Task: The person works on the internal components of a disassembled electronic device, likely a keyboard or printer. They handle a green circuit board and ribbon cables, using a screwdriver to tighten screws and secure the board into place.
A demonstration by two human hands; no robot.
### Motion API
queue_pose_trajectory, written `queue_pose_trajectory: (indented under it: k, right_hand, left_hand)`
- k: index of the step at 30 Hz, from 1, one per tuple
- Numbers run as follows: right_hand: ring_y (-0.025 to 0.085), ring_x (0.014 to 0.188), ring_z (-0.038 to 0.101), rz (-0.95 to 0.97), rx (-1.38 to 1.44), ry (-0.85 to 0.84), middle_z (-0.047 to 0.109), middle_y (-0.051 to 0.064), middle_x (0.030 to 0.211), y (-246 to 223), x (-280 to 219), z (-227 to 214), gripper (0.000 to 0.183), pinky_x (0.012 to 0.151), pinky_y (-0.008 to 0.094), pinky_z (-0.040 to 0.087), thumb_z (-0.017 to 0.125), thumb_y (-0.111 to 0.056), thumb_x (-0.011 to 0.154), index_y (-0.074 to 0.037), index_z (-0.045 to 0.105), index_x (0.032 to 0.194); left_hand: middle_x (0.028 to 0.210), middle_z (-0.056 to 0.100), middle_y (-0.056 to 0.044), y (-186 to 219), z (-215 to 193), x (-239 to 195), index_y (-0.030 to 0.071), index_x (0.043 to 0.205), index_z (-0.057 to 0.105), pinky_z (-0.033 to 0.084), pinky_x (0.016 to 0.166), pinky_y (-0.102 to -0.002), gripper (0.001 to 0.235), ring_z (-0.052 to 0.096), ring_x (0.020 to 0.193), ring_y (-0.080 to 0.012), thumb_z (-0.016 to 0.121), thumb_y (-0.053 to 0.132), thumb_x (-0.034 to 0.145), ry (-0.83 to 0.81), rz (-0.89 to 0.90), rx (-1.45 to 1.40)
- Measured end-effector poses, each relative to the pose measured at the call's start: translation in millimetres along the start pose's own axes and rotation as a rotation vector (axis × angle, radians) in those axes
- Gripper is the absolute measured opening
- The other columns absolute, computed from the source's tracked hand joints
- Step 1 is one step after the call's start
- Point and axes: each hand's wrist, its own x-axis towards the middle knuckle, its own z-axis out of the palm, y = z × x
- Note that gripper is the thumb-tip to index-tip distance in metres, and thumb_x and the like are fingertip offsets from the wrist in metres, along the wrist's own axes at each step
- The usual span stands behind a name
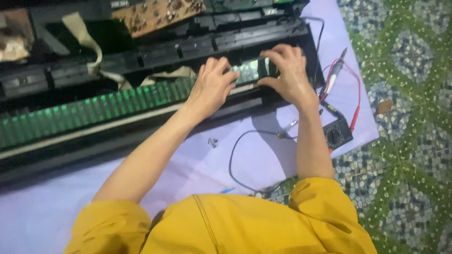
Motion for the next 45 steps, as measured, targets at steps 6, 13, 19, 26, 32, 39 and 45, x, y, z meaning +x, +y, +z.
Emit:
queue_pose_trajectory:
  k: [6, 13, 19, 26, 32, 39, 45]
  right_hand:
    - [0.039, 0.112, 0.056, -0.280, 0.111, 0.280, 0.061, 0.022, 0.118, -88, -38, -10, 0.038, 0.098, 0.052, 0.044, 0.090, 0.000, 0.087, 0.003, 0.066, 0.116]
    - [0.028, 0.084, 0.060, -0.214, 0.511, -0.010, 0.068, 0.010, 0.092, -138, -87, 40, 0.005, 0.083, 0.039, 0.047, 0.070, 0.001, 0.096, -0.001, 0.065, 0.097]
    - [0.030, 0.087, 0.057, -0.244, 0.408, 0.081, 0.065, 0.011, 0.093, -137, -103, 74, 0.013, 0.082, 0.042, 0.041, 0.077, -0.005, 0.093, -0.002, 0.067, 0.101]
    - [0.028, 0.090, 0.053, -0.198, 0.400, 0.050, 0.065, 0.011, 0.094, -148, -108, 66, 0.019, 0.082, 0.042, 0.037, 0.082, -0.004, 0.088, -0.004, 0.065, 0.098]
    - [0.026, 0.090, 0.052, -0.267, 0.344, 0.123, 0.063, 0.006, 0.094, -146, -110, 77, 0.019, 0.077, 0.041, 0.032, 0.084, -0.015, 0.090, -0.010, 0.068, 0.098]
    - [0.028, 0.085, 0.050, -0.330, 0.246, 0.186, 0.059, 0.008, 0.091, -154, -105, 79, 0.015, 0.074, 0.043, 0.032, 0.082, -0.016, 0.092, -0.008, 0.070, 0.096]
    - [0.030, 0.080, 0.051, -0.425, 0.236, 0.245, 0.059, 0.011, 0.088, -163, -99, 76, 0.014, 0.078, 0.044, 0.036, 0.071, -0.003, 0.097, -0.002, 0.059, 0.090]
  left_hand:
    - [0.105, 0.050, -0.011, -2, 1, -1, 0.007, 0.110, 0.068, 0.043, 0.071, -0.048, 0.033, 0.048, 0.093, -0.0352, 0.084, 0.006, 0.082, 0.105, 0.075, -0.047]
    - [0.104, 0.051, -0.011, -7, 7, 0, 0.006, 0.114, 0.074, 0.042, 0.071, -0.044, 0.031, 0.047, 0.091, -0.0322, 0.085, 0.008, 0.084, 0.093, 0.068, -0.027]
    - [0.104, 0.050, -0.009, -9, 15, -3, 0.006, 0.110, 0.075, 0.041, 0.070, -0.044, 0.031, 0.046, 0.091, -0.0322, 0.087, 0.008, 0.082, 0.123, 0.085, -0.006]
    - [0.102, 0.050, -0.010, -9, 17, -2, 0.007, 0.100, 0.072, 0.039, 0.067, -0.043, 0.024, 0.046, 0.089, -0.0321, 0.088, 0.010, 0.082, 0.156, 0.101, 0.040]
    - [0.100, 0.051, -0.010, -6, 13, -2, 0.006, 0.099, 0.072, 0.040, 0.069, -0.043, 0.022, 0.046, 0.088, -0.0307, 0.088, 0.010, 0.083, 0.132, 0.087, 0.027]
    - [0.101, 0.051, -0.010, -7, 15, -2, 0.007, 0.099, 0.072, 0.040, 0.068, -0.043, 0.023, 0.046, 0.088, -0.0306, 0.088, 0.010, 0.082, 0.132, 0.089, 0.041]
    - [0.100, 0.051, -0.010, -6, 13, -2, 0.006, 0.098, 0.071, 0.040, 0.068, -0.043, 0.024, 0.046, 0.088, -0.0301, 0.088, 0.009, 0.082, 0.125, 0.079, 0.038]
